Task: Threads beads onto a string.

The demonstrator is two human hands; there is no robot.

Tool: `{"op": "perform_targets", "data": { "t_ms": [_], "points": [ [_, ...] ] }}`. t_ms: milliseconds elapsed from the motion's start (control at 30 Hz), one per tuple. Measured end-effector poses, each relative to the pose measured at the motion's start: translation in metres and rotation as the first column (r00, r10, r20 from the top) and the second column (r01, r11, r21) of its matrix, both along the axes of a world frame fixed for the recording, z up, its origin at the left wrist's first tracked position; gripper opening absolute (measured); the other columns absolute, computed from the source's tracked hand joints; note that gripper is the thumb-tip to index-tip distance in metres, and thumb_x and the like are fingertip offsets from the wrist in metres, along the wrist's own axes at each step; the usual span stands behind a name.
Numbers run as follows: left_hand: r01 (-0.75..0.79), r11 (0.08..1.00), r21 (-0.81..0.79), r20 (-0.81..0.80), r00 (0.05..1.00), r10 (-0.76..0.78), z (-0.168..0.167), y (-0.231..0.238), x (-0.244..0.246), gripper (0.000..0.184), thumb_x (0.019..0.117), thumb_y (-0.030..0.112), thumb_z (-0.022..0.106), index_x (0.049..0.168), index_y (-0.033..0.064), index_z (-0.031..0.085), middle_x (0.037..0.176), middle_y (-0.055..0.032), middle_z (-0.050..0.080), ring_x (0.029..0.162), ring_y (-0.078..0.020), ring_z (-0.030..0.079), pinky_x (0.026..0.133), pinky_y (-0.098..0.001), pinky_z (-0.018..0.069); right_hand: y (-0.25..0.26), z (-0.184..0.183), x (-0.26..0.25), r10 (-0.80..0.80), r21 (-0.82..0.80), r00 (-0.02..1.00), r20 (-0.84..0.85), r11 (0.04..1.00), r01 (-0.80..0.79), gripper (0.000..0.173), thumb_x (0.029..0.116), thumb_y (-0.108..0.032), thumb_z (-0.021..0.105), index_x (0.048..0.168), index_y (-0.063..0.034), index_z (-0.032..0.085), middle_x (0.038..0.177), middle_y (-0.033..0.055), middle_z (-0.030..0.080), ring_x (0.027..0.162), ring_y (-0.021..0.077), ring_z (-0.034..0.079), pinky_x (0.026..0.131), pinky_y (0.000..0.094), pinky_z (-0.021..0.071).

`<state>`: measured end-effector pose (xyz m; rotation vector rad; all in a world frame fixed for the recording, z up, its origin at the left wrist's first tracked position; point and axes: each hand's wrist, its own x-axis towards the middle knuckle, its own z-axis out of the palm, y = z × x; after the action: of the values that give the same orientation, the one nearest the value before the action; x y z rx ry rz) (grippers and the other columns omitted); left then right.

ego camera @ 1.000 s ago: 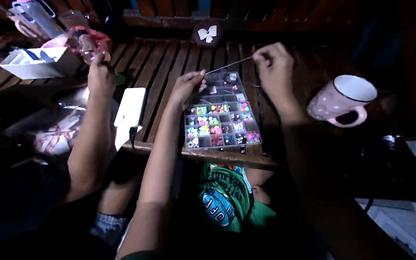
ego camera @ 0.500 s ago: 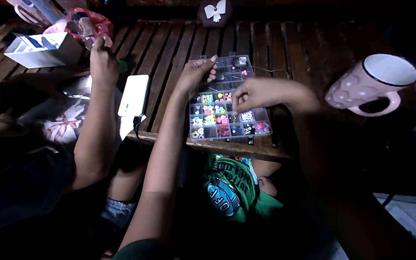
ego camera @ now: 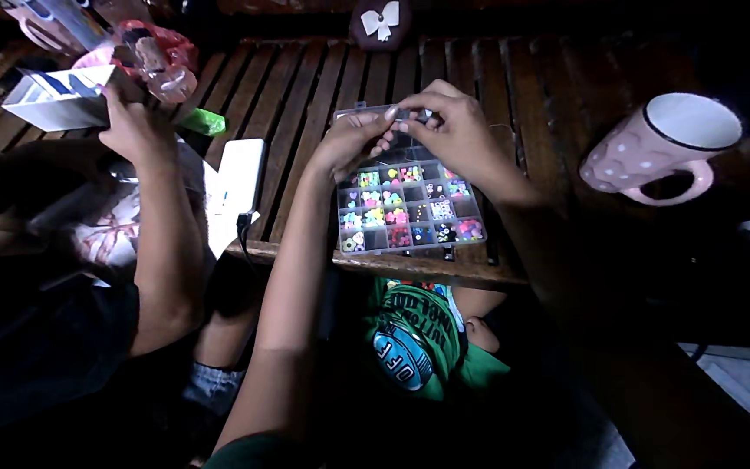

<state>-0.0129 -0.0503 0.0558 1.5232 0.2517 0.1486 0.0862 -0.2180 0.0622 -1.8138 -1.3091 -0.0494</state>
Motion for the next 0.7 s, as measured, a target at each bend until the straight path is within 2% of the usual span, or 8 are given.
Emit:
{"op": "perform_targets", "data": {
  "t_ms": [267, 433, 567, 700],
  "points": [
    [0.056, 0.998, 0.018, -0.009, 0.998, -0.056, 0.001, -0.002, -0.002, 0.024, 0.1096, 0.015, 0.046, 0.091, 0.0112, 0.061, 0.075, 0.0085, 0.062, 0.066, 0.0011, 0.06, 0.066, -0.0151, 0.0524, 0.003, -0.004, -0.004, -0.007, 0.051, 1.0, -0.02, 0.999, 0.008, 0.014, 0.0959, -0.011, 0.069, 0.102, 0.0005, 0.074, 0.103, 0.012, 0.067, 0.082, 0.0084, 0.058, 0.072, 0.0202, 0.0465],
    [0.066, 0.998, 0.021, 0.004, 0.998, -0.066, 0.0, -0.001, -0.001, 0.025, 0.1102, 0.016, 0.045, 0.091, 0.0115, 0.061, 0.076, 0.0078, 0.062, 0.067, 0.0004, 0.06, 0.067, -0.0154, 0.0529, 0.002, -0.003, 0.001, 0.003, 0.06, 1.0, 0.001, 0.998, -0.004, 0.013, 0.0965, -0.012, 0.069, 0.101, -0.0012, 0.075, 0.102, 0.0106, 0.068, 0.08, 0.0056, 0.058, 0.07, 0.0176, 0.0466],
    [-0.034, 0.999, 0.002, 0.029, 0.999, 0.034, -0.001, 0.0, 0.0, 0.025, 0.1105, 0.018, 0.044, 0.096, 0.0085, 0.062, 0.076, 0.0074, 0.061, 0.066, -0.0001, 0.059, 0.066, -0.0158, 0.0521, -0.001, 0.002, 0.004, -0.085, 0.085, 0.996, -0.012, 0.993, 0.086, 0.016, 0.0989, -0.013, 0.064, 0.104, -0.0011, 0.073, 0.102, 0.0098, 0.065, 0.077, 0.0046, 0.054, 0.067, 0.0175, 0.0443],
    [-0.16, 0.987, 0.01, 0.037, 0.986, 0.16, -0.003, 0.004, 0.002, 0.026, 0.11, 0.022, 0.047, 0.096, 0.0071, 0.063, 0.076, 0.0061, 0.06, 0.066, -0.0013, 0.059, 0.067, -0.0173, 0.0529, -0.012, 0.015, 0.021, -0.233, 0.275, 0.97, -0.063, 0.931, 0.242, 0.021, 0.1009, -0.014, 0.06, 0.109, 0.0015, 0.07, 0.107, 0.01, 0.065, 0.076, 0.0035, 0.056, 0.068, 0.0191, 0.0483]
  ]
}}
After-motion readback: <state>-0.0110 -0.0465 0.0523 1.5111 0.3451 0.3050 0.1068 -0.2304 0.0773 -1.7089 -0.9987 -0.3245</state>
